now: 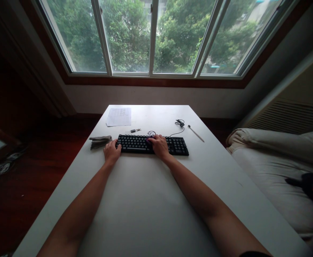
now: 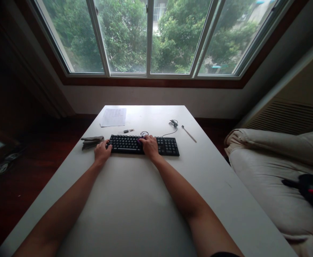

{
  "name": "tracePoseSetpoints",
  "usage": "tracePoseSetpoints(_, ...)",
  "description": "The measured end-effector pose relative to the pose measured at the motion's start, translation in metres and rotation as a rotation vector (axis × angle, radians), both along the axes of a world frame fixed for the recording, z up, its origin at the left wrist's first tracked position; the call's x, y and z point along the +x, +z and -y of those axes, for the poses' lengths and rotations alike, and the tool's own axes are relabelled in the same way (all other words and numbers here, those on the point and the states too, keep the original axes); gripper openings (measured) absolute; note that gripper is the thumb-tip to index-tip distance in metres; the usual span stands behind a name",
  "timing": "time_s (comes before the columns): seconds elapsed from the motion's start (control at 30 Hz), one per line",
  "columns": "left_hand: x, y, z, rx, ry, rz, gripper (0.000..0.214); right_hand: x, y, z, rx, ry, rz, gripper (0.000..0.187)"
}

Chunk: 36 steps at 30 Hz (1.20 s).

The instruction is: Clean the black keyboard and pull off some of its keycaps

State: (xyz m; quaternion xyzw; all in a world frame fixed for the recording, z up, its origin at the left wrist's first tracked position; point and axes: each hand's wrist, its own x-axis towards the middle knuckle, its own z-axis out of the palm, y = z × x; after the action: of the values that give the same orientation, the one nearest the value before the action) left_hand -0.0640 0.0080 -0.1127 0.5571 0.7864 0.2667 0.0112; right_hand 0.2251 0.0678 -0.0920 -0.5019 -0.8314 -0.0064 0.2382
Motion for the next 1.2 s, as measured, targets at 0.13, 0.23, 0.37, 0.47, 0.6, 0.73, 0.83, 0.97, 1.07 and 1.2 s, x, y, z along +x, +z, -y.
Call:
tracePoseSetpoints(0.13, -0.001, -0.002, -0.001, 0.013, -0.001, -0.003, 0.045, 0.016, 0.004, -0.007, 0.013, -0.141, -0.035, 0.033)
tracePoseSetpoints(0.23, -0.002, -0.005, -0.002, 0.030, -0.005, -0.003, 0.045, 0.022, 0.004, -0.007, 0.022, -0.160, -0.062, 0.033)
tracePoseSetpoints(0.37, -0.002, -0.006, -0.002, 0.036, -0.003, -0.003, 0.044, 0.007, -0.002, 0.008, 0.050, 0.118, -0.062, 0.033)
tracePoseSetpoints(0.47, -0.001, -0.003, -0.001, 0.020, 0.000, 0.000, 0.044, -0.015, -0.005, 0.021, 0.066, 0.329, 0.007, 0.032)
tracePoseSetpoints(0.6, 0.000, -0.001, -0.001, 0.003, 0.004, 0.001, 0.044, -0.024, -0.005, 0.019, 0.065, 0.255, 0.053, 0.031)
tracePoseSetpoints(0.73, -0.001, -0.001, -0.001, 0.008, -0.001, 0.001, 0.044, -0.006, -0.002, 0.007, 0.060, 0.016, 0.007, 0.029)
tracePoseSetpoints(0.83, 0.000, -0.001, 0.000, 0.000, -0.001, 0.005, 0.045, -0.001, -0.001, 0.012, 0.069, -0.002, 0.002, 0.031)
tracePoseSetpoints(0.97, 0.001, 0.001, 0.001, -0.005, -0.003, 0.006, 0.045, -0.017, -0.003, 0.032, 0.098, 0.237, 0.037, 0.032)
tracePoseSetpoints(1.07, 0.000, 0.001, 0.001, 0.004, -0.002, 0.000, 0.045, -0.029, -0.003, 0.037, 0.094, 0.307, 0.058, 0.031)
tracePoseSetpoints(1.2, 0.000, -0.001, 0.000, 0.002, 0.001, -0.009, 0.045, -0.019, -0.001, 0.023, 0.054, 0.124, 0.034, 0.029)
